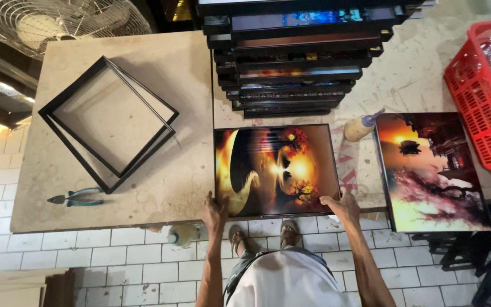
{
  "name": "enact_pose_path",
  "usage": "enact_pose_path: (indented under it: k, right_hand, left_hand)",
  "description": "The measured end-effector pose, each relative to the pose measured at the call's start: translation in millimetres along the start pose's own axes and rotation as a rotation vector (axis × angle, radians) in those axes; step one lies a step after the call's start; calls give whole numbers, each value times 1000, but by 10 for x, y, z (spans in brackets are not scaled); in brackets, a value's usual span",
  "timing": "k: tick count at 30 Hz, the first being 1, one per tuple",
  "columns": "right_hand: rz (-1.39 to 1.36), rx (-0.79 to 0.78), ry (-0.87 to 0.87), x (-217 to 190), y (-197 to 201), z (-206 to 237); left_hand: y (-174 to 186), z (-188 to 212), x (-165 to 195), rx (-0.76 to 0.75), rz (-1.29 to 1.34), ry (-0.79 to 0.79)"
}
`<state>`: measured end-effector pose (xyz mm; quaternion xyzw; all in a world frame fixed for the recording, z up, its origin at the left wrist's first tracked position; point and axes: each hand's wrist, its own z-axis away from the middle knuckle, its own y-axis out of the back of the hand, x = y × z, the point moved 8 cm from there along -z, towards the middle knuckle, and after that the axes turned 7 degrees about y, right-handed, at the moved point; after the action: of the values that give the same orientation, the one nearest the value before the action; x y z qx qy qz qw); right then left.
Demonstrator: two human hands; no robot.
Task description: The person applies glue to the inner edge of a picture frame, places a printed image inside, and stacks the completed frame with others. The process is repeated for multiple frames with different images.
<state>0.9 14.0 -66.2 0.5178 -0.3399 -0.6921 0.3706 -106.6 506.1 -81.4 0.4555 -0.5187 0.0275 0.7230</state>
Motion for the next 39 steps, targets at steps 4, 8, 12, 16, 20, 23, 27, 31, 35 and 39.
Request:
enact_pose_path:
  k: [4, 8, 12, 16, 20, 23, 27, 31, 35, 39]
  right_hand:
    - [-596, -147, 66, 36, -29, 120]
    - [-778, -299, -365, 255, -153, 632]
    - [-1039, -380, -378, 173, -310, 1070]
    - [-1308, -340, -285, 208, -333, 1259]
    - [-1345, -299, -280, 281, -356, 1326]
    - [-1377, -267, -311, 239, -407, 1381]
    - [-1422, -189, -347, 150, -438, 1492]
    - [-1597, -114, -340, 49, -415, 1542]
    - [-1828, -48, -454, -38, -558, 1488]
    - [-1876, -41, -460, -131, -765, 1418]
  left_hand:
    - [-31, -48, -348, -269, 216, 280]
    - [171, 252, -494, -423, 548, 383]
    - [590, 362, -463, -349, 393, 379]
    - [860, 332, -226, -472, 625, 310]
    - [926, 284, -207, -585, 686, 347]
    - [857, 229, -313, -599, 627, 384]
    - [870, 85, -304, -419, -149, -7]
    - [683, 49, -474, -557, 9, 176]
    - [463, 42, -430, -746, 502, 281]
    - [301, 30, -444, -835, 536, 366]
